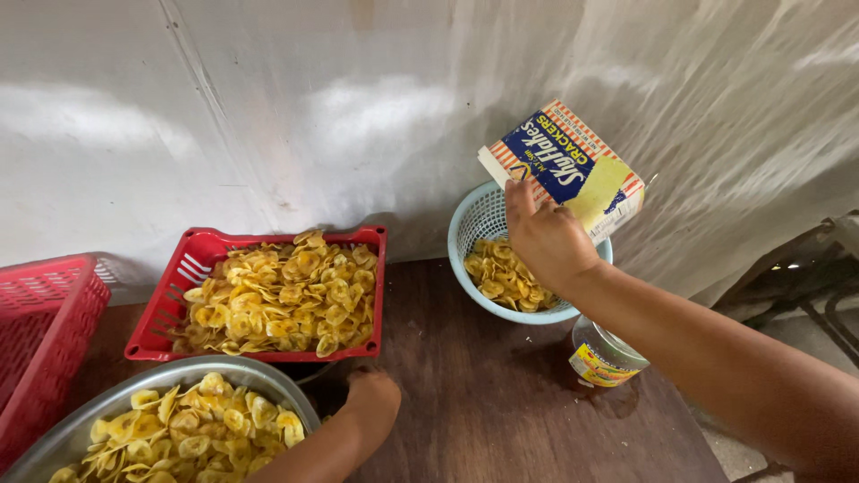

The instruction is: The person pours liquid from a metal bowl into a plastic jar and transfers banana chips from a container into a blue basket. They then sort banana chips from a large bowl and a red basket into the container, occasionally adding liquid with a green scoop.

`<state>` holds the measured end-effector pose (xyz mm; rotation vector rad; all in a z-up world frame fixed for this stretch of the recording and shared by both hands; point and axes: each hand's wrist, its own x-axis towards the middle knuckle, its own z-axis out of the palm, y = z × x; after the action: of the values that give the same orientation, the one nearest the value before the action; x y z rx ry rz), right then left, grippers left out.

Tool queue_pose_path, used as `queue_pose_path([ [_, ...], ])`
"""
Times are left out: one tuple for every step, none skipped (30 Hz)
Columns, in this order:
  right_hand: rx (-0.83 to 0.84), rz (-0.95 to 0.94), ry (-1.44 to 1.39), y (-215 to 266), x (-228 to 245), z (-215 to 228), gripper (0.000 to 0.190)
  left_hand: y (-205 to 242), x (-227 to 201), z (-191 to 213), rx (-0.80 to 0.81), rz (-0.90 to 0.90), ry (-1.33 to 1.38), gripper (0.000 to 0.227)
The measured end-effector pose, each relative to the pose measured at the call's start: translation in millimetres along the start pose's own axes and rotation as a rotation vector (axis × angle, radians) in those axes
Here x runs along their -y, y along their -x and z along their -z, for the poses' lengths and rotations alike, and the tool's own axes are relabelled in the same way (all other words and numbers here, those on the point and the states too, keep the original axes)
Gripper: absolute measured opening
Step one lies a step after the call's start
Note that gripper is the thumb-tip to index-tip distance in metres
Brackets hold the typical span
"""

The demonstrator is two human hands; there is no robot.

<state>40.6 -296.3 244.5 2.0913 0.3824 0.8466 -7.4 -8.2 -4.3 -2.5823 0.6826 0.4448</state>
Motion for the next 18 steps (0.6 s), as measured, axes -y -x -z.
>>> queue_pose_path([
  [-0.018,-0.015,-0.018,1,-2,0,0.065,0,1,-1,0.06,-0.003,0.018,0.03],
  [-0.033,-0.03,-0.037,3,-4,0,0.066,1,2,-1,0.122,-0.008,0.035,0.029],
  [-0.032,-0.029,-0.037,5,-5,0,0.066,2,2,2,0.123,-0.01,0.036,0.029],
  [-0.008,0.012,-0.044,6,-5,-1,0.065,1,3,6,0.165,-0.011,0.085,0.032],
  [0.016,0.054,-0.051,7,-6,-2,0.065,1,3,10,0.206,-0.012,0.133,0.036],
  [0.016,0.053,-0.054,9,-8,-3,0.065,1,2,14,0.209,-0.011,0.132,0.036],
  [0.014,0.031,-0.105,11,-11,-4,0.065,-2,1,20,0.004,-0.043,0.319,0.028],
  [0.014,0.006,-0.154,12,-13,-5,0.065,-3,0,25,-0.205,-0.07,0.501,0.025],
  [0.016,0.001,-0.156,15,-12,-5,0.065,-15,-3,37,-0.236,-0.03,0.721,0.026],
  [0.004,0.034,-0.145,15,-9,-5,0.064,-31,-13,53,-0.272,0.022,0.951,0.038],
  [-0.008,0.068,-0.134,15,-8,-6,0.064,-50,-18,69,-0.442,-0.059,1.065,0.043],
  [-0.002,0.064,-0.139,17,-6,-7,0.064,-69,-29,89,-0.277,0.028,1.503,0.052],
  [-0.004,0.051,-0.163,18,-5,-10,0.064,-88,-38,109,-0.083,0.127,1.93,0.067],
  [-0.009,0.035,-0.176,17,-8,-13,0.065,-98,-42,123,-0.12,0.123,1.99,0.059],
  [-0.007,0.027,-0.169,18,-6,-14,0.065,-105,-45,134,-0.157,0.119,2.05,0.051],
  [-0.044,0.06,-0.138,19,-4,-14,0.063,-112,-48,146,-0.165,0.11,2.055,0.051],
  [-0.079,0.092,-0.106,18,-4,-14,0.062,-119,-52,156,-0.225,0.191,2.097,0.047],
  [-0.07,0.096,-0.11,19,-5,-16,0.062,-120,-60,157,-0.265,0.284,2.134,0.046],
])
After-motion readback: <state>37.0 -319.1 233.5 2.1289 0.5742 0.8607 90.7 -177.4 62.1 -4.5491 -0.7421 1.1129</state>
